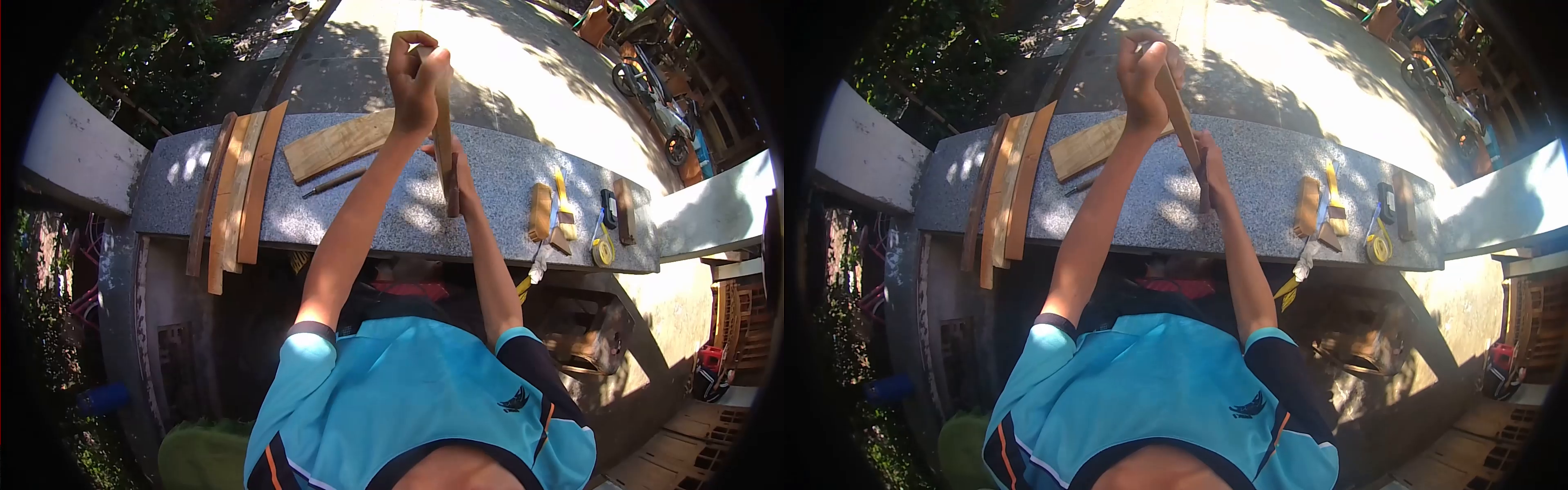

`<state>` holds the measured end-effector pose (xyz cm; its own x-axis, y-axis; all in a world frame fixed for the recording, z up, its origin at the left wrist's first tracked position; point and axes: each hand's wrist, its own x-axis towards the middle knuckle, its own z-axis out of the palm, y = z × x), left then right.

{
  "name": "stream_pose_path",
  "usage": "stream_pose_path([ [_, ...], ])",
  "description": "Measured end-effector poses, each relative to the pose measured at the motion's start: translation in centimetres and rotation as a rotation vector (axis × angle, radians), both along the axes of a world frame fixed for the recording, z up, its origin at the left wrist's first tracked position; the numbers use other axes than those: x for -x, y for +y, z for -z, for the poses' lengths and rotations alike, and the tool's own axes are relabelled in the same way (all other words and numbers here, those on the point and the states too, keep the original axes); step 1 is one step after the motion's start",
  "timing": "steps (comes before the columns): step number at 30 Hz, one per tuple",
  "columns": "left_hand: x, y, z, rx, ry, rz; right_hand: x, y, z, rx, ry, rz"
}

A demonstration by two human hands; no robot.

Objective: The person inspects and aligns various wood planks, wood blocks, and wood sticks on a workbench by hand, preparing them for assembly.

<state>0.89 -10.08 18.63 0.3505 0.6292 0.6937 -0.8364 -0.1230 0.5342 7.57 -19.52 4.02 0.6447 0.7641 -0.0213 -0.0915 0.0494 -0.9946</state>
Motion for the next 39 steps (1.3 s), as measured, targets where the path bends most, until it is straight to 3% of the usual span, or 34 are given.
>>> stream_pose_path([
  [1,-0.2,-0.8,-0.2,-0.008,0.021,0.0,-0.3,0.5,-0.7,-0.024,-0.011,-0.009],
  [3,-0.5,-2.6,-0.7,-0.018,0.013,0.01,3.5,0.5,-10.3,-0.234,-0.144,0.193],
  [5,-0.4,-4.4,-1.5,0.018,0.017,0.089,2.1,0.5,-15.0,-0.356,-0.01,0.114],
  [6,-0.8,-4.6,-1.2,-0.035,0.035,-0.096,1.6,0.4,-16.9,-0.446,-0.338,0.019],
  [7,-1.0,-4.8,-0.7,-0.09,0.083,-0.195,2.4,0.2,-19.2,-0.53,-0.425,0.088],
  [10,-1.0,-4.6,-0.8,-0.117,0.14,-0.396,2.0,0.7,-17.4,-0.559,-0.181,-0.157],
  [11,-0.3,-4.7,-1.2,-0.062,0.207,-0.393,0.9,1.1,-13.7,-0.339,-0.414,-0.057],
  [14,0.9,-4.0,-2.0,0.076,0.344,-0.292,-1.5,-0.4,1.1,-0.199,-0.108,-0.115],
  [15,1.0,-3.7,-1.9,0.089,0.337,-0.246,0.4,-0.6,-1.4,0.06,-0.035,-0.032],
  [17,0.2,-3.4,-1.2,0.066,0.257,-0.247,-0.4,0.6,-3.7,-0.063,0.031,-0.036],
  [20,-0.9,-4.8,-2.0,0.036,0.198,-0.335,1.0,1.1,-14.0,-0.234,-0.003,0.074],
  [22,-0.9,-5.6,-2.4,-0.005,0.196,-0.432,1.4,1.0,-19.5,-0.556,-0.126,-0.074],
  [25,-1.1,-4.9,-2.0,-0.01,0.172,-0.478,2.7,0.7,-19.6,-0.575,-0.197,-0.106],
  [26,-0.6,-4.6,-1.8,0.028,0.185,-0.452,2.3,0.1,-17.6,-0.347,-0.086,-0.079],
  [28,0.5,-3.4,-1.7,0.104,0.196,-0.375,2.3,0.5,-10.8,-0.074,-0.001,0.006],
  [29,1.0,-2.8,-1.7,0.142,0.197,-0.326,-1.6,1.2,-1.3,-0.061,0.096,-0.103],
  [33,0.8,-3.2,-1.9,0.131,0.18,-0.257,0.9,0.5,-7.9,-0.037,0.045,0.016],
  [36,0.1,-4.2,-1.9,0.078,0.273,-0.288,0.5,0.8,-17.5,-0.268,0.013,-0.111],
  [37,-0.8,-4.5,-1.7,0.117,0.137,-0.295,0.4,1.0,-20.4,-0.409,-0.11,-0.155],
  [38,-0.6,-4.9,-2.0,0.084,0.153,-0.292,0.4,1.3,-21.9,-0.549,-0.23,-0.199],
  [39,-0.6,-4.8,-1.9,0.067,0.162,-0.336,0.7,1.4,-21.7,-0.509,-0.174,-0.192],
])
